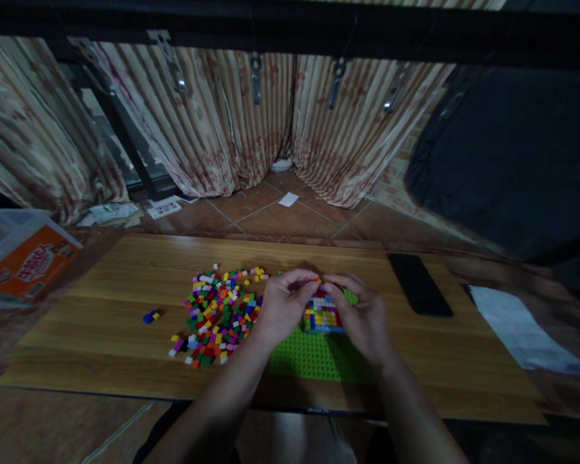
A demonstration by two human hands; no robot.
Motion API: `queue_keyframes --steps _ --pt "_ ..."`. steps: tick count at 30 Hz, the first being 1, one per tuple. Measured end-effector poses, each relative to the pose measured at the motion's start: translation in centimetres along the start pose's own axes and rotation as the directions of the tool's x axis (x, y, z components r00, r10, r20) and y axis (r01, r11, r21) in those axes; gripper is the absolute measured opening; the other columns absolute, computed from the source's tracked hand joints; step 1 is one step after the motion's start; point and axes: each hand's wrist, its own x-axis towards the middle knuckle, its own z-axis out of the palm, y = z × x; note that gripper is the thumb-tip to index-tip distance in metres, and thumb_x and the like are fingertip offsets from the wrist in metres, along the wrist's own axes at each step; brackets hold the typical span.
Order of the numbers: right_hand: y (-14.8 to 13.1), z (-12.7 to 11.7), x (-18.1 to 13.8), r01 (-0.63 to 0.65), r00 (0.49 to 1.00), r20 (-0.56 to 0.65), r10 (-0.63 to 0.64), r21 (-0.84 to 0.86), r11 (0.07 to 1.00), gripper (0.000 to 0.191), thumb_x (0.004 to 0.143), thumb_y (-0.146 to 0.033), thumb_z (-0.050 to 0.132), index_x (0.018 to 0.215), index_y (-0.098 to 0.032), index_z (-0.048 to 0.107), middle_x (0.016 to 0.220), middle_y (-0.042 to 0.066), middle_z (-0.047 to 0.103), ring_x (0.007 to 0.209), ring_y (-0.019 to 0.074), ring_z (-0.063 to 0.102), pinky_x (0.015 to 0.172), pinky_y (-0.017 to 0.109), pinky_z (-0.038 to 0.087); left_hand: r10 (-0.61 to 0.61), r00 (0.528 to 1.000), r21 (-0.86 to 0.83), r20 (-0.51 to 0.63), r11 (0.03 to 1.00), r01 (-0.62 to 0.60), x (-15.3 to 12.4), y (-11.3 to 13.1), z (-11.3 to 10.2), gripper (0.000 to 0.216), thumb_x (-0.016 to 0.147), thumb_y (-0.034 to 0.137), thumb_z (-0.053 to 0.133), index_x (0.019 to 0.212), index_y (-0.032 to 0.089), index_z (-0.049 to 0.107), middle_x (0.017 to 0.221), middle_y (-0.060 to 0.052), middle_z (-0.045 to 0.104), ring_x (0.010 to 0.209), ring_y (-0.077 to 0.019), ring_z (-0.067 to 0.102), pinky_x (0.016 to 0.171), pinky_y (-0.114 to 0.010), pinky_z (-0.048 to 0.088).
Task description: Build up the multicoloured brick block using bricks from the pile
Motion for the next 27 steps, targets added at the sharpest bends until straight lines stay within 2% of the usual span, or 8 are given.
queue_keyframes --steps 5,13,17,20,23,27 --pt "-0.4 0.3 -0.1 -0.004 1.0 0.017 0.003 0.052 0.999 0.019 0.085 -0.038 0.064 0.094 -0.025 0.075 0.091 0.003 0.071 0.087 0.0188 0.065 0.078 0.032 0.051 0.017 1.0 -0.04 0.025 0.999 -0.016 -0.1 0.1 0.2 0.009 0.078 0.018 0.066 0.084 0.017 0.071 0.081 -0.002 0.072 0.074 -0.0133 0.066 0.074 -0.025 0.054" --pt "-0.3 0.1 -0.1 0.009 1.0 -0.003 -0.009 0.03 0.999 0.018 0.085 -0.038 0.063 0.089 -0.025 0.075 0.088 0.003 0.071 0.084 0.0185 0.065 0.075 0.031 0.052 0.032 0.999 0.042 0.037 0.999 -0.033 -0.3 0.0 0.2 0.009 0.079 0.02 0.064 0.085 0.017 0.071 0.08 -0.002 0.071 0.074 -0.0137 0.065 0.073 -0.025 0.054" --pt "0.7 -1.4 0.4 0.002 0.997 -0.083 -0.003 -0.008 1.0 0.019 0.082 -0.039 0.065 0.086 -0.023 0.075 0.088 0.005 0.072 0.085 0.0202 0.067 0.076 0.034 0.053 0.017 1.0 0.09 0.001 0.996 -0.017 -0.1 -0.2 -0.2 0.011 0.08 0.022 0.063 0.087 0.018 0.07 0.081 -0.001 0.071 0.074 -0.0139 0.065 0.071 -0.024 0.053" --pt "1.9 -3.1 0.8 -0.069 0.989 -0.131 0.062 -0.052 0.996 0.023 0.08 -0.042 0.067 0.084 -0.021 0.075 0.088 0.006 0.074 0.084 0.0219 0.067 0.078 0.037 0.053 -0.006 0.999 0.135 -0.042 0.991 0.012 0.3 -0.4 -0.8 0.011 0.081 0.022 0.061 0.086 0.018 0.07 0.083 -0.002 0.072 0.075 -0.0144 0.065 0.072 -0.025 0.052" --pt "2.9 -4.3 0.8 -0.141 0.987 -0.089 0.133 -0.087 0.986 0.026 0.079 -0.044 0.068 0.085 -0.02 0.075 0.09 0.007 0.074 0.085 0.023 0.068 0.08 0.038 0.053 -0.018 0.998 0.253 -0.052 0.967 0.031 0.6 -0.7 -1.3 0.012 0.081 0.02 0.059 0.083 0.018 0.07 0.081 -0.002 0.072 0.075 -0.0151 0.065 0.071 -0.025 0.051" --pt "3.6 -4.5 0.7 -0.171 0.985 0.001 0.173 -0.126 0.977 0.027 0.079 -0.045 0.067 0.085 -0.02 0.076 0.09 0.007 0.075 0.084 0.0232 0.069 0.078 0.037 0.053 -0.035 0.999 0.388 -0.019 0.921 0.039 0.5 -0.8 -1.4 0.015 0.082 0.022 0.058 0.088 0.019 0.072 0.082 -0.002 0.073 0.07 -0.0153 0.065 0.068 -0.027 0.051"
